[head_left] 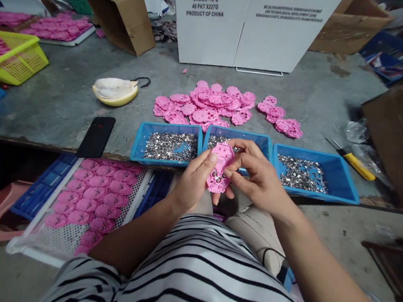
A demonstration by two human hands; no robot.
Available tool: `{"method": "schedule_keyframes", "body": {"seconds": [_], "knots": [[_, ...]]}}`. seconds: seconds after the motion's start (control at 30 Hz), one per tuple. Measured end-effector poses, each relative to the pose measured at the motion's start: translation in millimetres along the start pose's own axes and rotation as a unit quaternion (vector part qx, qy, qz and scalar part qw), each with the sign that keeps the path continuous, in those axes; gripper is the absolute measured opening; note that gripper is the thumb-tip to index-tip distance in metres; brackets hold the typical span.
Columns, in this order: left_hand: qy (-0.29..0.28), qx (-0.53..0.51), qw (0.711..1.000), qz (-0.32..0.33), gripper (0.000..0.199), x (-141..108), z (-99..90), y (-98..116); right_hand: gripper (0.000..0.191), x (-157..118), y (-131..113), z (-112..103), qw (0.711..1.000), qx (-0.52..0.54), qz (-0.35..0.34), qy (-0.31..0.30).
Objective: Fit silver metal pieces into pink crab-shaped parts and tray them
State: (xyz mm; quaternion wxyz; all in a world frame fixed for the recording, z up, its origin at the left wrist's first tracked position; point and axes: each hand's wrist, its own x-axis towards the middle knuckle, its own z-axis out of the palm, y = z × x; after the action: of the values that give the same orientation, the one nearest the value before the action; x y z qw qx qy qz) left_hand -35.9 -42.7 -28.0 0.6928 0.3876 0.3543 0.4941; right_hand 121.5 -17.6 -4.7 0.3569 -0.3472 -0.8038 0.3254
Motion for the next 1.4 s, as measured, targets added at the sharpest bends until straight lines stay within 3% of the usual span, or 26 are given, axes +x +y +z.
{"method": "schedule_keyframes", "body": {"seconds": [0.23, 0.43, 0.63, 0.93, 1.27, 1.33, 1.4], "knots": [[-0.020, -0.009, 1.000, 0.008, 0.038, 1, -3.7, -2, 0.011, -1, 7, 6, 0.996, 0.078, 0.024, 0.028], [-0.029, -0.045, 0.999, 0.000, 0.041, 4, 0.7, 6, 0.007, -7, 13, 12, 0.969, 0.186, 0.081, 0.142], [-0.024, 0.005, 0.999, -0.031, 0.034, -1, 6.1, 13, 0.009, -14, 23, 14, 0.946, 0.215, 0.106, 0.219], [-0.027, 0.052, 0.998, -0.025, 0.034, -3, 7.9, 13, 0.014, -22, 32, 14, 0.935, 0.218, 0.116, 0.253], [0.005, 0.071, 0.997, 0.000, 0.032, -2, 8.7, 12, 0.013, -33, 33, 14, 0.941, 0.214, 0.099, 0.244], [0.009, 0.072, 0.997, -0.002, 0.033, -1, 7.1, 13, 0.016, -39, 29, 9, 0.959, 0.200, 0.100, 0.176], [0.014, 0.067, 0.998, 0.003, 0.035, -3, 3.3, 13, 0.019, -50, 28, 6, 0.978, 0.176, 0.105, 0.028]]}}
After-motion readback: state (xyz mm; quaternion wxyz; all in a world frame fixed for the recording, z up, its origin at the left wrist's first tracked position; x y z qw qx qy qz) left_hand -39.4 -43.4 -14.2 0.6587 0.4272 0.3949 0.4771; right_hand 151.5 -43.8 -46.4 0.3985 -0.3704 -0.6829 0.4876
